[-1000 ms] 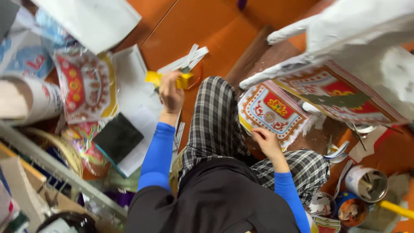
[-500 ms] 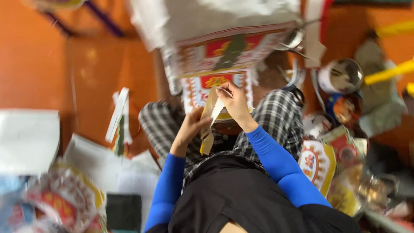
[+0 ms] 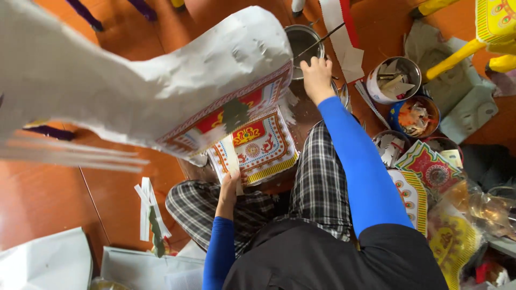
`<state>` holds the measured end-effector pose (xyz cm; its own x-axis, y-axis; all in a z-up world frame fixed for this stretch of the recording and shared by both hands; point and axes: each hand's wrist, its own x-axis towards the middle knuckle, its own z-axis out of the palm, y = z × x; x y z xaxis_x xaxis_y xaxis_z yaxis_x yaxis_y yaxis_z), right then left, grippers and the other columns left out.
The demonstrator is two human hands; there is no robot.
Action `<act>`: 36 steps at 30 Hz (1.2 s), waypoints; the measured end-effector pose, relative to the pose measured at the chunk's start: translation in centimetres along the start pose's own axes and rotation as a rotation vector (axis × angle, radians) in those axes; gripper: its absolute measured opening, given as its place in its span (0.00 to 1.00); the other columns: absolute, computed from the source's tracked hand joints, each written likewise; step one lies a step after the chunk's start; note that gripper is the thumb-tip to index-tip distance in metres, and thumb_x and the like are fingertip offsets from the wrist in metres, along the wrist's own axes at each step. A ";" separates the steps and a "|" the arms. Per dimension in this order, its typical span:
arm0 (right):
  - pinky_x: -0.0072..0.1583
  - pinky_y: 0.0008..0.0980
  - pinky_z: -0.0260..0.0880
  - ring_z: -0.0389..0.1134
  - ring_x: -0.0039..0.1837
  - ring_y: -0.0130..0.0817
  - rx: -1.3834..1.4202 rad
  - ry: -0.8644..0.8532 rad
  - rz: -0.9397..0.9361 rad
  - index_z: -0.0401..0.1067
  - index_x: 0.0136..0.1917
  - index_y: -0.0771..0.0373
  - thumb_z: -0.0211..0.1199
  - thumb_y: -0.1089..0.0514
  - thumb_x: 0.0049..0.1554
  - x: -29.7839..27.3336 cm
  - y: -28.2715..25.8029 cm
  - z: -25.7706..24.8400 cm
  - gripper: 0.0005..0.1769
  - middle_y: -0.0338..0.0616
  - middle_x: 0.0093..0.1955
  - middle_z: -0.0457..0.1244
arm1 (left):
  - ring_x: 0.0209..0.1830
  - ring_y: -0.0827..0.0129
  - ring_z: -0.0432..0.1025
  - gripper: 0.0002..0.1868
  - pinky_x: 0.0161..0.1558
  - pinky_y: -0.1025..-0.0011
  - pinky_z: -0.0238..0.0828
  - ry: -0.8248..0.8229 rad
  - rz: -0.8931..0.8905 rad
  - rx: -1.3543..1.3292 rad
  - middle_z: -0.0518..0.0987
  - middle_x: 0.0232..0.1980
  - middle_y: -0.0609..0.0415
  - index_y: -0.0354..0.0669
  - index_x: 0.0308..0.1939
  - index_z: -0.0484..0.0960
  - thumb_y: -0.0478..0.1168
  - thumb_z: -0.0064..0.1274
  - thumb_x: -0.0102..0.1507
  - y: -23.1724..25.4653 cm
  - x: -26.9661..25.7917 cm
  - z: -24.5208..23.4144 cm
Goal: Decorating a paper-mache animal figure by applying glue to colorful paper cutouts and sticking them onto the surface.
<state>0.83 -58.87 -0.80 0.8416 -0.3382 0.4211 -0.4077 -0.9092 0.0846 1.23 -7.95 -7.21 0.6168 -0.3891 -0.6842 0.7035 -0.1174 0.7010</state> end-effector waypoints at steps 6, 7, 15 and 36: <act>0.40 0.43 0.71 0.69 0.47 0.49 -0.014 -0.125 -0.065 0.78 0.51 0.46 0.65 0.54 0.64 -0.5 0.4 -3.2 0.03 0.44 0.46 0.58 | 0.41 0.56 0.85 0.17 0.43 0.54 0.87 0.123 -0.050 -0.052 0.86 0.45 0.38 0.34 0.60 0.81 0.42 0.58 0.72 -0.2 1.1 0.5; 0.38 0.44 0.73 0.70 0.45 0.50 0.050 -0.153 -0.013 0.80 0.49 0.52 0.66 0.56 0.64 -0.9 0.2 -5.0 0.03 0.46 0.46 0.58 | 0.42 0.57 0.84 0.19 0.45 0.55 0.86 0.106 -0.053 -0.058 0.86 0.48 0.40 0.34 0.63 0.81 0.38 0.60 0.69 0.2 0.8 1.0; 0.44 0.49 0.70 0.68 0.51 0.52 0.088 -0.150 0.024 0.78 0.66 0.47 0.78 0.43 0.55 -5.4 -2.1 -4.3 0.27 0.48 0.54 0.61 | 0.42 0.56 0.85 0.21 0.45 0.56 0.86 0.041 -0.038 -0.120 0.86 0.47 0.41 0.31 0.60 0.84 0.28 0.64 0.62 -0.6 0.9 0.6; 0.53 0.69 0.76 0.77 0.51 0.70 0.518 -0.379 0.606 0.47 0.85 0.48 0.58 0.60 0.70 -5.8 -4.7 0.3 0.36 0.64 0.44 0.72 | 0.50 0.55 0.83 0.28 0.48 0.53 0.86 0.082 -0.071 0.073 0.84 0.57 0.40 0.32 0.71 0.78 0.33 0.64 0.67 0.2 -0.1 1.3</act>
<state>-2.01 -52.69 -3.90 0.6311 -0.7721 -0.0751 -0.6877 -0.5120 -0.5147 0.87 -9.12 -6.76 0.5951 -0.3019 -0.7448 0.7206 -0.2097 0.6609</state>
